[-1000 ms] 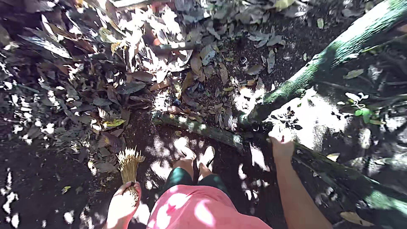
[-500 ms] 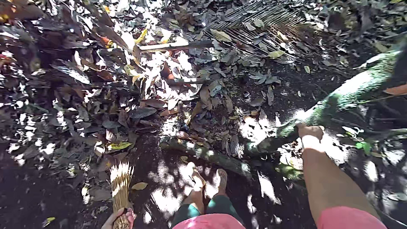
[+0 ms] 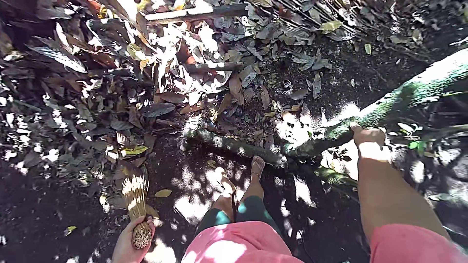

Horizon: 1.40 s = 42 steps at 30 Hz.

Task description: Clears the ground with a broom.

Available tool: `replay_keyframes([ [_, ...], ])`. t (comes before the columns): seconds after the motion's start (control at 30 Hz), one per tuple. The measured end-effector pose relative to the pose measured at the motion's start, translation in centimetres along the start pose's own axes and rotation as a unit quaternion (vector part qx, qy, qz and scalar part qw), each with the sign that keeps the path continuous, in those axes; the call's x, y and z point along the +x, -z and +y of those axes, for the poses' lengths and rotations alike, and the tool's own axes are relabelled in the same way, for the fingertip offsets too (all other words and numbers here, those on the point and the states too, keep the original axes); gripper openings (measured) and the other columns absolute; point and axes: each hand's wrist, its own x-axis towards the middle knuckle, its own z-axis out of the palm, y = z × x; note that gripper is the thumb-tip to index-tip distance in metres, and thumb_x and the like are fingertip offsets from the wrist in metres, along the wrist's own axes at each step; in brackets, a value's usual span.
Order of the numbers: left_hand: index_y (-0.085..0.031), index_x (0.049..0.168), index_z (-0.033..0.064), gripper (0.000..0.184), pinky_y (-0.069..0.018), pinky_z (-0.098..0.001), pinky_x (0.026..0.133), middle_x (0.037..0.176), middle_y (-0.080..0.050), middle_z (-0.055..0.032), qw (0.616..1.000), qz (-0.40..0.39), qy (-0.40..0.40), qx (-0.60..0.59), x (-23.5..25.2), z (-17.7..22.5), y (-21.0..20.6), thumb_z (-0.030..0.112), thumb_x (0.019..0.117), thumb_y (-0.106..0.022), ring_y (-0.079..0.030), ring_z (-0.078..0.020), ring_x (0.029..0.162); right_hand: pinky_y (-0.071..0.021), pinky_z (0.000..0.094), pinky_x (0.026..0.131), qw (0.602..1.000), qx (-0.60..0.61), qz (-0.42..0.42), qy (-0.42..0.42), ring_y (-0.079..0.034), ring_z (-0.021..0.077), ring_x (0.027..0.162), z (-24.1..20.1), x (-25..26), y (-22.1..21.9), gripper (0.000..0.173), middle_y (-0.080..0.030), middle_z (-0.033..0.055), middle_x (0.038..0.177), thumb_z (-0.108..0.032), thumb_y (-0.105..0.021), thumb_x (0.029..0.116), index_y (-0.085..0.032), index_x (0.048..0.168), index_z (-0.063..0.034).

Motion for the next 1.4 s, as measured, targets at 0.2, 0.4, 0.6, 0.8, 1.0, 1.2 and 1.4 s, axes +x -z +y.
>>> replay_keyframes([
  [0.2, -0.056, 0.099, 0.0097, 0.011, -0.0594, -0.0238, 0.058, 0.081, -0.065, -0.004, 0.999, -0.026, -0.013, 0.039, -0.1, 1.6, -4.9, 0.017, 0.1016, -0.048, -0.068, -0.0104, 0.066, -0.0347, 0.0697, 0.108, 0.999, 0.041, 0.008, -0.032, -0.046, 0.0488, 0.138, -1.9, -4.0, 1.6, 0.078, -0.052, 0.0353, 0.141, -0.061, -0.057, 0.0964, -0.06, 0.13, 0.009],
  [0.4, -0.057, 0.1, 0.0094, 0.012, -0.0597, -0.0245, 0.058, 0.082, -0.066, -0.0045, 0.993, -0.063, -0.042, 0.094, -0.2, 3.0, -7.8, 0.016, 0.1023, -0.047, -0.068, -0.0112, 0.066, -0.0347, 0.0682, 0.109, 0.999, 0.046, 0.008, -0.025, -0.046, 0.0478, 0.138, -1.7, -4.3, 1.7, 0.08, -0.052, 0.035, 0.141, -0.063, -0.056, 0.0962, -0.058, 0.133, 0.0086],
  [0.6, -0.056, 0.101, 0.0098, 0.013, -0.0593, -0.0238, 0.057, 0.084, -0.067, -0.004, 0.989, -0.079, -0.056, 0.108, 0.4, 3.5, -9.4, 0.015, 0.1027, -0.044, -0.067, -0.0098, 0.065, -0.0345, 0.0643, 0.113, 0.998, 0.051, -0.009, -0.026, -0.044, 0.0471, 0.14, -1.7, -3.6, 1.8, 0.087, -0.05, 0.0363, 0.143, -0.063, -0.059, 0.0949, -0.049, 0.138, 0.0122],
  [0.8, -0.055, 0.099, 0.0097, 0.012, -0.0591, -0.0244, 0.057, 0.082, -0.066, -0.0041, 0.994, -0.059, -0.053, 0.081, 1.3, 2.9, -10.5, 0.014, 0.1031, -0.044, -0.067, -0.0108, 0.065, -0.0358, 0.067, 0.11, 0.998, 0.067, -0.004, -0.014, -0.048, 0.05, 0.135, -1.7, -3.3, 1.5, 0.085, -0.053, 0.0392, 0.136, -0.063, -0.06, 0.0942, -0.057, 0.126, 0.0156],
  [1.0, -0.053, 0.104, 0.009, 0.007, -0.0594, -0.0262, 0.058, 0.083, -0.065, -0.0048, 0.995, -0.051, -0.065, 0.058, 2.5, 2.0, -10.3, 0.011, 0.1023, -0.046, -0.066, -0.0118, 0.065, -0.0347, 0.0656, 0.112, 0.997, 0.082, 0.007, -0.008, -0.047, 0.0495, 0.137, -0.8, -2.5, 1.0, 0.088, -0.051, 0.0393, 0.139, -0.062, -0.063, 0.0929, -0.053, 0.131, 0.0159],
  [1.2, -0.05, 0.112, 0.0095, 0.011, -0.0597, -0.0279, 0.059, 0.083, -0.063, -0.005, 0.993, -0.05, -0.067, 0.082, 4.0, 2.6, -11.8, 0.009, 0.1017, -0.048, -0.066, -0.013, 0.065, -0.0318, 0.0625, 0.116, 0.993, 0.115, 0.014, -0.012, -0.043, 0.0463, 0.141, -0.9, -2.4, 0.7, 0.087, -0.048, 0.0372, 0.144, -0.056, -0.068, 0.0917, -0.047, 0.138, 0.0146],
  [1.4, -0.048, 0.119, 0.0102, 0.019, -0.0598, -0.0287, 0.059, 0.085, -0.063, -0.0055, 0.991, -0.064, -0.063, 0.101, 4.0, 2.3, -13.3, 0.007, 0.1002, -0.049, -0.066, -0.0133, 0.066, -0.0329, 0.0608, 0.116, 0.991, 0.13, 0.013, -0.037, -0.044, 0.0457, 0.14, -1.9, -2.7, 1.3, 0.085, -0.049, 0.0366, 0.144, -0.049, -0.073, 0.0908, -0.046, 0.141, 0.0143],
])
